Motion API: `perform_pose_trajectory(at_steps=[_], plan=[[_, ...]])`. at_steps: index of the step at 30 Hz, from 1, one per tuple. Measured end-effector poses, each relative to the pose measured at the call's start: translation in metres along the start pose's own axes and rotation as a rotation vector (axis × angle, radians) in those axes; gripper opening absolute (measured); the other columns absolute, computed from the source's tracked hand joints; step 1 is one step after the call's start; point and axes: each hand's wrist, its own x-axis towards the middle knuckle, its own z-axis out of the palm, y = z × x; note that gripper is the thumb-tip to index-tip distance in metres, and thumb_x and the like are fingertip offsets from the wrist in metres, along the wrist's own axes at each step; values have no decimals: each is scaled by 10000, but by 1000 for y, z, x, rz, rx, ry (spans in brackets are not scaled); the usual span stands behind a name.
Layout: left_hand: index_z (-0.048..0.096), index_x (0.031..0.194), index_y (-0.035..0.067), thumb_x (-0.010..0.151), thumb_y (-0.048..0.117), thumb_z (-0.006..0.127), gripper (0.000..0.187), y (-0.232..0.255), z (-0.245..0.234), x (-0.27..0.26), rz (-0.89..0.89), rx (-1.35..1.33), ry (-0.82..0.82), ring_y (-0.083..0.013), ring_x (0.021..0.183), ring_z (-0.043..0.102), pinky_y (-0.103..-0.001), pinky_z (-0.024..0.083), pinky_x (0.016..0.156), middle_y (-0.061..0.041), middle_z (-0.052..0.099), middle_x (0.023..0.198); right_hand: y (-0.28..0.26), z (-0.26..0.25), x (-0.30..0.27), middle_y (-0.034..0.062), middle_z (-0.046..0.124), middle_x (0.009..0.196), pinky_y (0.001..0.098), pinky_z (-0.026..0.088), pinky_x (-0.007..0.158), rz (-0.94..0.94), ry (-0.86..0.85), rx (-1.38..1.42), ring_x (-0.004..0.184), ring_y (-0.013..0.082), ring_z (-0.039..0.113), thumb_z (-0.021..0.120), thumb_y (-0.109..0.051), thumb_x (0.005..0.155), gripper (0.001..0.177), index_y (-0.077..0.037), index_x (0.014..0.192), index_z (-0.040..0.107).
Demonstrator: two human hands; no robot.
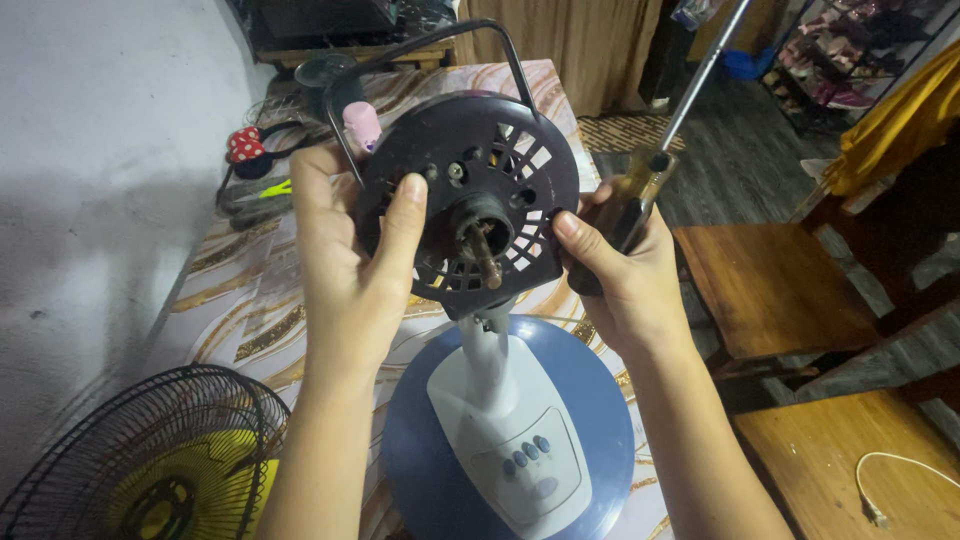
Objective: The person uses a screwdriver to tighten screws on the rear housing of a standing fan. They repeatedly rotate the housing and apply the tool to secure the assembly while holding the fan steady with the other hand.
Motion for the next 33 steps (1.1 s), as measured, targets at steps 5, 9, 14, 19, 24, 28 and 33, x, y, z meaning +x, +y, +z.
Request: perform_pose_trajectory(at_steps=[5, 9, 14, 19, 24, 28, 33], plan=[[426, 1301, 40, 1085, 68, 656, 316, 6, 2, 2, -48, -10, 3, -111, 1040, 616, -263, 507, 926, -85, 649, 1121, 1, 2, -1, 67, 649, 973, 277, 537, 661, -11, -12, 16, 798, 164, 665, 780, -4, 888, 352, -72, 1127, 531], [435, 1267, 38, 1050, 81, 712, 355, 7, 6, 5, -36, 4, 29, -125, 1046, 666, -266, 538, 923, -87, 667, 1134, 0, 2, -2, 72, 642, 962, 281, 543, 664, -9, -14, -4, 796, 159, 659, 784, -24, 898, 342, -67, 1130, 536], [455, 1271, 39, 1028, 98, 737, 378, 5, 6, 6, -43, -6, 49, -126, 1043, 666, -266, 540, 944, -83, 674, 1135, -7, 3, -7, 73, 637, 981, 270, 489, 617, -14, 66, -241, 796, 144, 637, 768, -70, 912, 330, -57, 1148, 537], [454, 1287, 45, 1034, 129, 744, 394, 2, 4, 2, -29, -20, 35, -123, 1056, 656, -260, 531, 953, -81, 670, 1157, -20, -2, -21, 119, 670, 1173, 330, 617, 919, -167, 20, -458, 1030, 187, 715, 713, -128, 963, 296, -18, 1133, 496], [449, 1284, 42, 1030, 142, 752, 408, -2, 2, 1, -4, 47, 35, -130, 1067, 653, -269, 529, 959, -87, 660, 1168, -32, -18, -41, 129, 656, 1138, 321, 583, 880, -183, 52, -577, 990, 194, 697, 699, -124, 977, 286, -15, 1145, 495], [448, 1273, 40, 1040, 134, 749, 392, -8, 1, -1, 15, 74, 43, -130, 1056, 635, -273, 519, 962, -79, 644, 1149, -34, -30, -55, 98, 670, 948, 295, 560, 701, -144, 42, -674, 802, 168, 684, 696, -146, 981, 253, -22, 1107, 515], [424, 1322, 16, 1094, 59, 686, 350, -14, -3, -10, 73, 3, 22, -119, 1112, 588, -285, 492, 1070, -97, 584, 1207, -28, -36, -75, 64, 645, 755, 293, 470, 476, 21, 83, -694, 574, 152, 616, 712, -156, 922, 261, -53, 1068, 523]])
